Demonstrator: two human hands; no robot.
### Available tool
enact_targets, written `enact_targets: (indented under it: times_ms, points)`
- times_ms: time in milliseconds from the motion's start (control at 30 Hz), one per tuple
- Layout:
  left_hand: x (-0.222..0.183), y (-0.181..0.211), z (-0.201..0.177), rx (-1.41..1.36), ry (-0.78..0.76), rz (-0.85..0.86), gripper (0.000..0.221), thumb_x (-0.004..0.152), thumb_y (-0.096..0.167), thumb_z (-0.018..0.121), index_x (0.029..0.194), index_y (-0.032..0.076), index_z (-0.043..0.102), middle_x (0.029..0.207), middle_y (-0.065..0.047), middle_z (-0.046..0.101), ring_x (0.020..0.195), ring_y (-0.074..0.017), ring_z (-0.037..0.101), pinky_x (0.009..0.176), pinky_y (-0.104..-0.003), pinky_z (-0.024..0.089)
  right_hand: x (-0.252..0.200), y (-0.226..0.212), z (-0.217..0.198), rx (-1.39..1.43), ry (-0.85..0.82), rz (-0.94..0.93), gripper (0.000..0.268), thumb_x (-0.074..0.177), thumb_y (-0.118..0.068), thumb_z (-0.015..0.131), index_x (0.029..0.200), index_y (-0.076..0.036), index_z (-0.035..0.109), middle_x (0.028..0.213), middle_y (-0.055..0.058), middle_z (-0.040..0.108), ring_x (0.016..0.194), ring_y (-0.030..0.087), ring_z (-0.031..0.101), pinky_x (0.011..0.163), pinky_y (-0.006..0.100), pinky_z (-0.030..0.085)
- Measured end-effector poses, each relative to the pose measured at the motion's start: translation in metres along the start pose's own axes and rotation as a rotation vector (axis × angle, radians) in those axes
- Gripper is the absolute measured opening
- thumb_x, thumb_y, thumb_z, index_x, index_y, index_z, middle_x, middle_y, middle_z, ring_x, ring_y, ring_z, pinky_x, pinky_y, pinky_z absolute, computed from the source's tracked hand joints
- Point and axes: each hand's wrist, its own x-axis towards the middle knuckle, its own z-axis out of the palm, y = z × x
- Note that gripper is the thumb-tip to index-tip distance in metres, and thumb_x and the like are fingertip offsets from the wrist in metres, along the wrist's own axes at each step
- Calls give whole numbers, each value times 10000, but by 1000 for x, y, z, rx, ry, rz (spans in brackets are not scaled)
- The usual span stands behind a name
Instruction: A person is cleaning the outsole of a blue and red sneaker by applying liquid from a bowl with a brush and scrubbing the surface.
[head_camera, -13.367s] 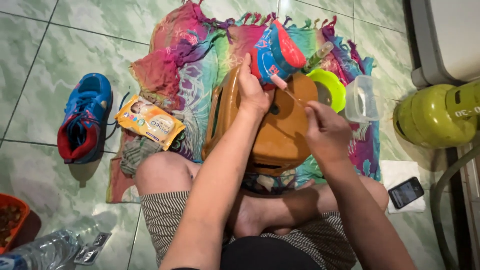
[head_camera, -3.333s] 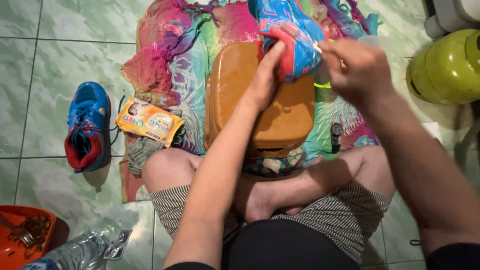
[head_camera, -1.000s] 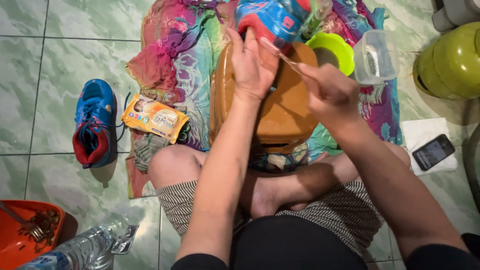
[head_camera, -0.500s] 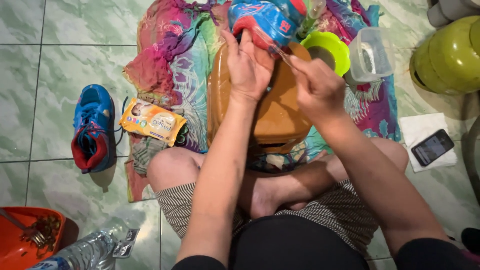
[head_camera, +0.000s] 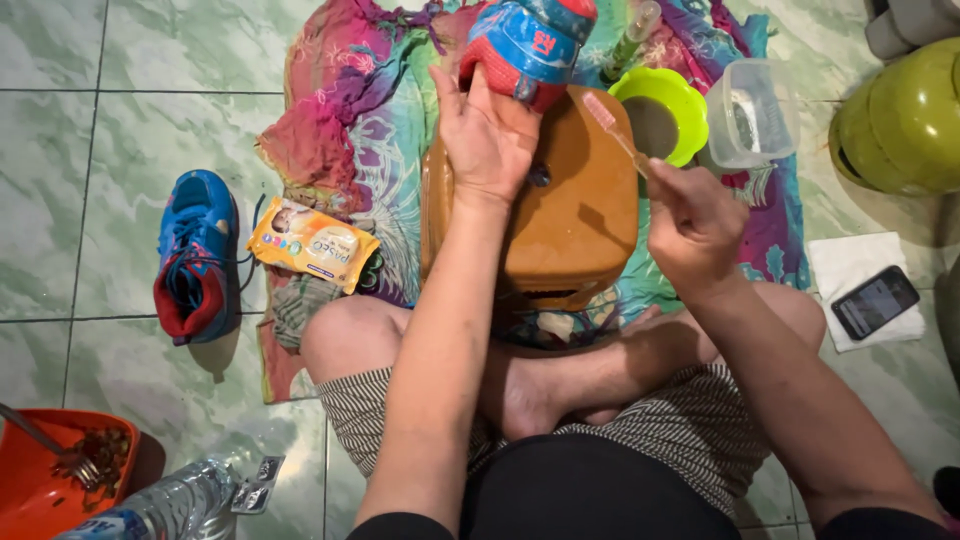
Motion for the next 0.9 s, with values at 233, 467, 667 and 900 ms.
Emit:
enact_targets:
  times_ms: [233, 467, 667, 900]
  points:
    - [-1, -8, 3, 94, 131, -62, 848, 997, 774, 388, 1535, 119, 425, 1365, -243, 609, 1007, -447, 666, 673, -587, 608, 21, 12, 31, -46, -41, -163, 208, 1031, 118, 719, 1208, 8, 726, 939, 153, 727, 724, 259, 664, 612, 365, 511]
    - [7, -6, -8, -26, -11, 33, 531, 1065, 512, 590, 1390, 93, 573, 1389, -141, 621, 1263, -292, 578, 1048, -446, 469, 47, 8, 40, -30, -46, -181, 280, 996, 179, 673, 1205, 2, 733, 895, 132, 718, 727, 241, 663, 608, 341, 504]
    - [6, -12, -3, 53, 75, 35, 589, 1023, 565, 614, 1410, 124, 569, 1371, -177, 624, 1203, -363, 598, 903, -473, 535, 25, 23, 4, -113, -89, -199, 282, 1046, 121, 731, 1265, -56, 717, 904, 144, 704, 689, 256, 631, 588, 389, 488]
    - [1, -8, 11, 23, 192, 31, 797, 884, 485, 804, 1442, 113, 373, 1265, -164, 670, 1177, -315, 643, 1098, -485, 475, 65, -9, 27, -247, -33, -335, 156, 1026, 2, 760, 1141, -89, 815, 883, 26, 709, 647, 189, 614, 516, 313, 409]
